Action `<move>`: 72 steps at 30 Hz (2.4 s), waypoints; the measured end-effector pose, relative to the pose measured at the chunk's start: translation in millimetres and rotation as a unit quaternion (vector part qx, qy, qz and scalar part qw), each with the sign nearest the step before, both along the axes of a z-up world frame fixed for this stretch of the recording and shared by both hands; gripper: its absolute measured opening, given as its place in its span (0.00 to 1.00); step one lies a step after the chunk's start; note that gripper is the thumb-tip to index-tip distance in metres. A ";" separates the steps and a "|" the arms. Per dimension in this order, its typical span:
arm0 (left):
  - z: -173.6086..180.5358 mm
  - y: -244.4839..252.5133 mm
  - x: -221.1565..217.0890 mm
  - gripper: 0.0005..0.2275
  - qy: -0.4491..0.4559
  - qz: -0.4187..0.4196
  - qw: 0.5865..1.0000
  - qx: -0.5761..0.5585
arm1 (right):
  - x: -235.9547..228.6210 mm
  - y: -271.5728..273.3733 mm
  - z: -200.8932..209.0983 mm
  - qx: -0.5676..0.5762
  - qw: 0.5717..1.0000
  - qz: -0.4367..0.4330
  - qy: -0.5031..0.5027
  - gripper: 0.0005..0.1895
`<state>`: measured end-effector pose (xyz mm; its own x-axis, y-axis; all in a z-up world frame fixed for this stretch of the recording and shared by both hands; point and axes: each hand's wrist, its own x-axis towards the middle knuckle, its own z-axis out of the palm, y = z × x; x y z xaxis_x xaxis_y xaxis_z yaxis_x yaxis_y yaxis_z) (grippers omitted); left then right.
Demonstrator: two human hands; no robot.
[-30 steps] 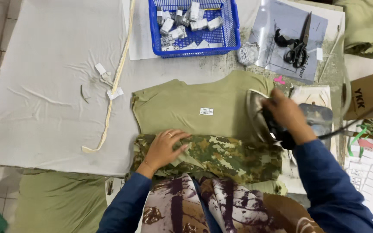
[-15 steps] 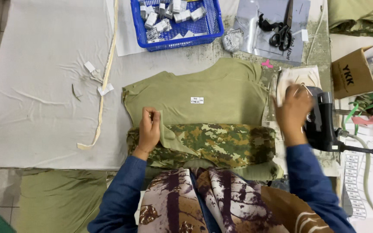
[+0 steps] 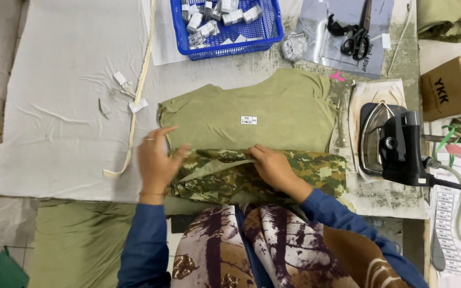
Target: The person irons a small white label onto the chest area of a green t-shirt using a steam iron. They repeatedly pick up labels from a blue basket, place them on the shirt, and press them with the iron. The person also handles a camouflage-patterned fabric piece on the table.
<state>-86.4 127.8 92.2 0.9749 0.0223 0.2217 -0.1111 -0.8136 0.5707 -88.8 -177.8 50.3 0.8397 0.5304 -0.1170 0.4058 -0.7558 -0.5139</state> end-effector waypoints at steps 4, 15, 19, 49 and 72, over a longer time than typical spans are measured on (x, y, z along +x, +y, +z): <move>6.4 -84.4 2.2 0.33 0.162 -0.272 0.944 0.088 | 3.2 0.5 -10.4 -0.009 0.996 0.034 -0.080 0.19; -85.6 -7.2 101.6 0.15 0.149 0.023 0.972 0.180 | 99.6 -150.1 -29.5 -0.113 0.959 -0.259 -0.035 0.09; -70.5 -28.3 119.5 0.18 0.262 0.038 0.964 0.008 | 123.4 -118.4 -61.2 -0.044 0.939 -0.335 0.066 0.19; -110.7 -40.7 145.7 0.19 -0.126 0.123 0.941 0.289 | 134.6 -111.2 -89.8 -0.145 0.872 -0.276 -0.377 0.17; -125.0 -76.7 105.6 0.26 0.117 -0.026 0.970 0.214 | 276.7 -121.2 -70.3 0.169 0.923 -0.342 -0.054 0.18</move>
<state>19.3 51.1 -32.8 0.9970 -0.0723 -0.0278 -0.0654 -0.9781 0.1975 187.9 -298.9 -20.1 0.9886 -0.1370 0.0622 -0.0440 -0.6583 -0.7514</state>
